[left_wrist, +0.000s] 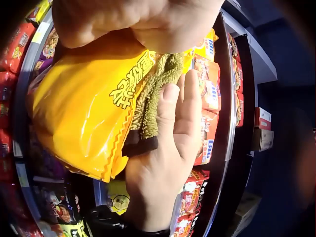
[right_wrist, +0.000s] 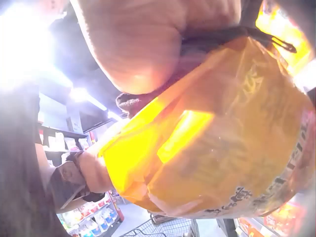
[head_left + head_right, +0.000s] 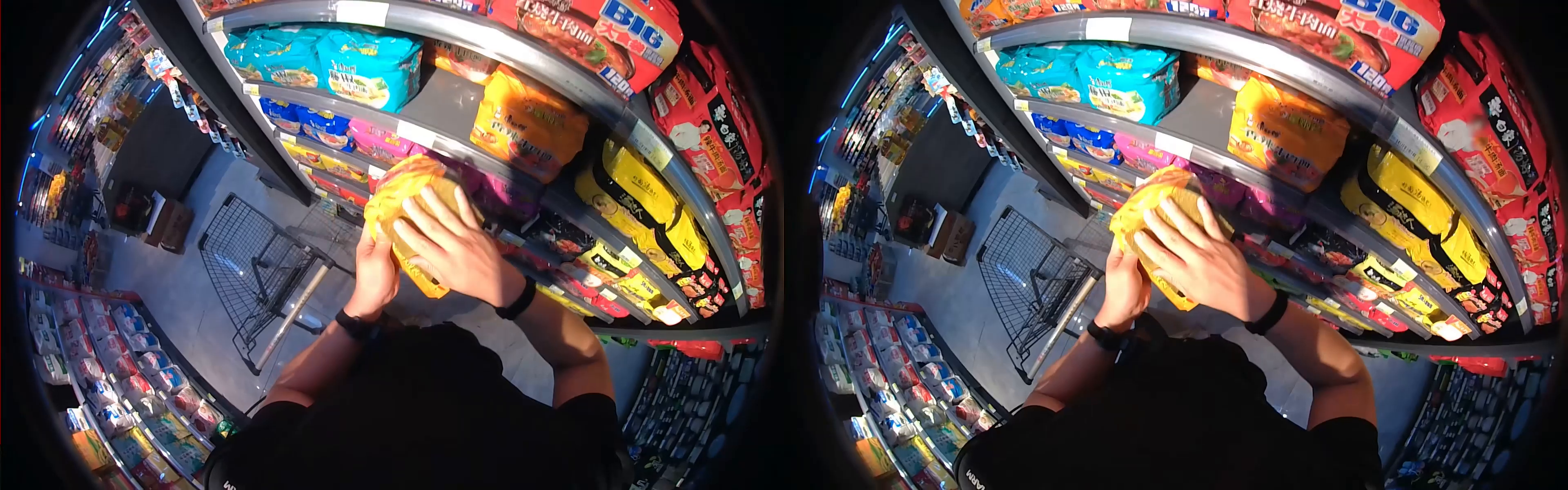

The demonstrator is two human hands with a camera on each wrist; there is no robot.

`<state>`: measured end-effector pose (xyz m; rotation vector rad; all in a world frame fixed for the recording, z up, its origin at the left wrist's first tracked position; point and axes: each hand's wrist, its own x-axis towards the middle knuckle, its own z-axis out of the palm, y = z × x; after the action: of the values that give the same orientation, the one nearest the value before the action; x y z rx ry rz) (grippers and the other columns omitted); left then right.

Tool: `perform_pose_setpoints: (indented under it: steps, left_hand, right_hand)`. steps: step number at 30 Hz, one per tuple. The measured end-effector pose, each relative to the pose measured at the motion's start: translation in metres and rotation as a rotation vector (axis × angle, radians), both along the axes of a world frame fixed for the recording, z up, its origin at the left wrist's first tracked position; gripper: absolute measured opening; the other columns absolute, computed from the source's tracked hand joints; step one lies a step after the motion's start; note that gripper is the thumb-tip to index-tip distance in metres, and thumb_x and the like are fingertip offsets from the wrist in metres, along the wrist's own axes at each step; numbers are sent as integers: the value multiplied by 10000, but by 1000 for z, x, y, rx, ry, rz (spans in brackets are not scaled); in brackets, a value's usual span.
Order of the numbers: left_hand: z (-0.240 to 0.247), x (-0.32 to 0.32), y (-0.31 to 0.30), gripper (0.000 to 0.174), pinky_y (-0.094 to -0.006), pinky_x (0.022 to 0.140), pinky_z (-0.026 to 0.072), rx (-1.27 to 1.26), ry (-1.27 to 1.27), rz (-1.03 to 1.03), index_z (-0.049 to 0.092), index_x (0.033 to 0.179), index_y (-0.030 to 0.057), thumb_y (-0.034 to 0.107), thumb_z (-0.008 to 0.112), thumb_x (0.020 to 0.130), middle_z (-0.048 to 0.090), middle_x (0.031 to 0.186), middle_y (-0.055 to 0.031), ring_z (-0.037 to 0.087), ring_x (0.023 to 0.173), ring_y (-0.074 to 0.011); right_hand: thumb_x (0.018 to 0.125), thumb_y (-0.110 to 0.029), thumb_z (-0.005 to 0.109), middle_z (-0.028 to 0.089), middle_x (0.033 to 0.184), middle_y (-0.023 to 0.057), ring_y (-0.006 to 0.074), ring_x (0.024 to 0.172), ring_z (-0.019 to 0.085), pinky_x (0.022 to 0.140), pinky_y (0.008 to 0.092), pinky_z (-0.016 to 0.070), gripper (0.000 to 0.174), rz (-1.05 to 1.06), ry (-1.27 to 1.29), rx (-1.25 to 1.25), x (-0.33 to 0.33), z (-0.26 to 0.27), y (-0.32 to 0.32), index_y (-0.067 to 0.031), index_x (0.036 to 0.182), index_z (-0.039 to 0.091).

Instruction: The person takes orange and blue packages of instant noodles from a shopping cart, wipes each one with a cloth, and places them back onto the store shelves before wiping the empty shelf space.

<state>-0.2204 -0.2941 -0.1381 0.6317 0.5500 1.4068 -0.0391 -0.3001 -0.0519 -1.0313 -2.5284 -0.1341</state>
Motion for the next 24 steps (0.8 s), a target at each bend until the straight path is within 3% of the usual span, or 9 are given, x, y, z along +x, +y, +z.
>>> perform_pose_setpoints:
  steps: [2,7,8,15,17,18,20,21,24]
  left_hand:
    - [-10,2,6,441,-425,1225,458,26,12,14,434,1611,27,166,435,1192,542,1603,-139,548,1463,-273]
    - [-10,0,-1,445,-373,1163,482,170,250,71,475,1595,-33,175,422,1205,632,1494,-104,603,1354,-196]
    - [-5,-2,-1,455,-368,1163,479,145,275,72,462,1608,-37,169,430,1203,623,1511,-107,598,1361,-195]
    - [-1,-15,10,496,-354,1196,434,108,490,170,426,1640,-53,123,470,1179,540,1628,-142,552,1427,-209]
    - [-5,-19,11,481,-345,1151,465,113,468,189,458,1625,-38,141,480,1179,581,1567,-128,589,1366,-198]
    - [-7,-21,11,469,-334,1098,505,117,455,195,483,1613,-21,164,486,1183,633,1492,-109,632,1295,-182]
    - [-5,-29,12,450,-347,1106,502,241,594,213,525,1589,-13,163,495,1176,645,1483,-127,626,1308,-191]
    - [1,-36,13,443,-372,1165,459,361,743,223,542,1576,-21,138,498,1165,604,1550,-165,577,1392,-216]
    - [7,-33,10,398,-390,1179,470,404,774,193,619,1501,-29,102,536,1134,633,1544,-208,590,1419,-239]
  right_hand:
    - [1014,-400,706,496,1657,158,376,1578,412,1275,669,269,578,32,5,34,3,-12,6,-141,1523,614]
    - [894,-99,848,454,1607,351,503,1519,454,1196,537,491,643,-18,387,200,11,1,22,-23,1479,591]
    - [885,-112,865,410,1636,364,520,1527,435,1206,544,476,683,-63,460,115,12,4,24,4,1488,567]
    - [923,-59,818,649,1255,251,436,1117,676,946,458,581,420,-258,717,86,13,-23,36,43,1288,638]
    - [954,-66,790,702,1058,194,387,957,715,863,442,587,269,-401,744,88,16,-25,40,36,1177,679]
    - [968,-65,772,722,1088,187,356,961,724,860,432,587,252,-481,752,96,19,-23,47,28,1190,697]
    - [985,-63,745,743,1138,187,329,965,731,861,420,590,268,-443,1155,-319,27,-13,55,24,1237,712]
    - [1010,-78,710,753,1241,202,332,1101,738,933,407,591,310,-370,1145,-358,28,-7,58,22,1303,715]
    - [1025,-154,709,734,1344,187,359,1285,687,1066,423,553,364,167,659,-381,20,20,56,-4,1356,713]
